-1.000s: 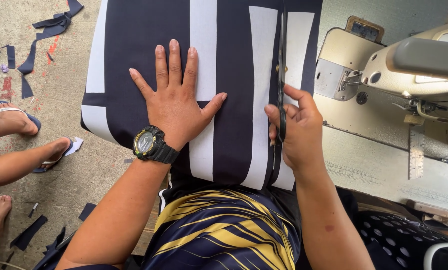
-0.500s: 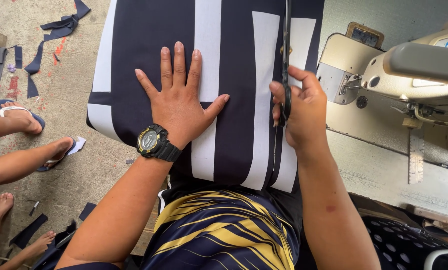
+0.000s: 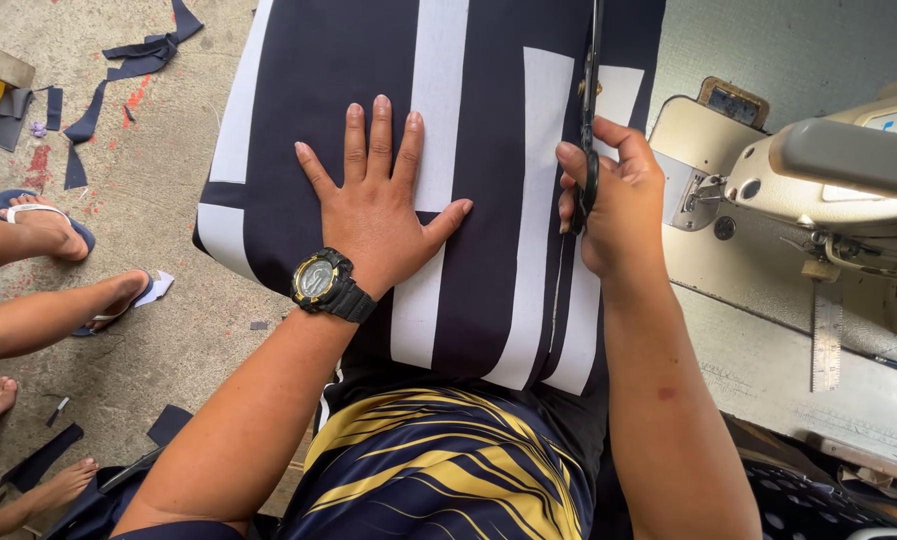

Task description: The person uses shears to cut strips of dark fabric that has white paper templates attached to it. They cut along the edges of the templates, separating the fabric into distinct pieces. The person then lifts and moves the cut fabric pieces on the work surface.

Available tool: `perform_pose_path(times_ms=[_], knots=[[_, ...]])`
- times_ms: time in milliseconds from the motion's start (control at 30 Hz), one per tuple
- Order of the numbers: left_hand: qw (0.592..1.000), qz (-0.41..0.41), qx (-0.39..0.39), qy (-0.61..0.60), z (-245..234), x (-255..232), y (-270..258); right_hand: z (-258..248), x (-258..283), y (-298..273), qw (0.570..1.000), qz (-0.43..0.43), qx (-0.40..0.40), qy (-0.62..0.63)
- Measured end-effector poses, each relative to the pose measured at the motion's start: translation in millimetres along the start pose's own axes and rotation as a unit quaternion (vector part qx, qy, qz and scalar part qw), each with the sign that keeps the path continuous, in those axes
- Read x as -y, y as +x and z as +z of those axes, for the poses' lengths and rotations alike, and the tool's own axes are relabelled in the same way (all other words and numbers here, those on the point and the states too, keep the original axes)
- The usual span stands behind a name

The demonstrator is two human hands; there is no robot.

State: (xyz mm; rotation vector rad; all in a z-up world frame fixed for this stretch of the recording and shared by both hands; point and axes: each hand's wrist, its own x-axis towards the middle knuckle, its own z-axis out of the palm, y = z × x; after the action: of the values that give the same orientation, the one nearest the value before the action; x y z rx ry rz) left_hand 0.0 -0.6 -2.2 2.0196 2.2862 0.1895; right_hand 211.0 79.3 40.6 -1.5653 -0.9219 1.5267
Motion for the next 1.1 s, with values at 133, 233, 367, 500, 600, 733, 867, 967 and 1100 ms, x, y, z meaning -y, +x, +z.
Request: perform_pose_path(times_ms=[133, 233, 367, 500, 600, 733, 867, 967, 1100], knots=[[1.000, -0.002, 0.004, -0.002, -1, 0, 1, -1, 1, 9, 0.999, -0.010, 0.029, -0.009], [1.000, -0.003, 0.004, -0.001, -1, 0, 3, -1, 1, 16, 0.999, -0.022, 0.024, -0.013], [1.000, -0.005, -0.010, 0.001, 3, 4, 18, -4, -2, 15, 0.998, -0.060, 0.008, -0.025], [0.999, -0.028, 0.045, -0.009, -7, 4, 48, -21, -12, -25, 0.990, -0.120, 0.007, -0.067], [0.999, -0.032, 0.024, -0.010, -8, 3, 62, -42, -20, -71, 0.979, -0.123, 0.001, -0.160], [0.999, -0.036, 0.038, 0.011, -8, 4, 62, -76, -66, -107, 0.978, -0.113, 0.008, -0.176], [0.998, -0.042, 0.041, 0.024, -7, 0, 62, -82, -84, -126, 0.977, -0.134, -0.001, -0.164], [0.998, -0.046, 0.039, 0.026, -8, -2, 60, -73, -85, -123, 0.978, -0.110, -0.002, -0.176], [0.999, -0.046, 0.007, 0.026, -4, 0, 57, -62, -70, -118, 0.975, -0.055, -0.027, -0.214]])
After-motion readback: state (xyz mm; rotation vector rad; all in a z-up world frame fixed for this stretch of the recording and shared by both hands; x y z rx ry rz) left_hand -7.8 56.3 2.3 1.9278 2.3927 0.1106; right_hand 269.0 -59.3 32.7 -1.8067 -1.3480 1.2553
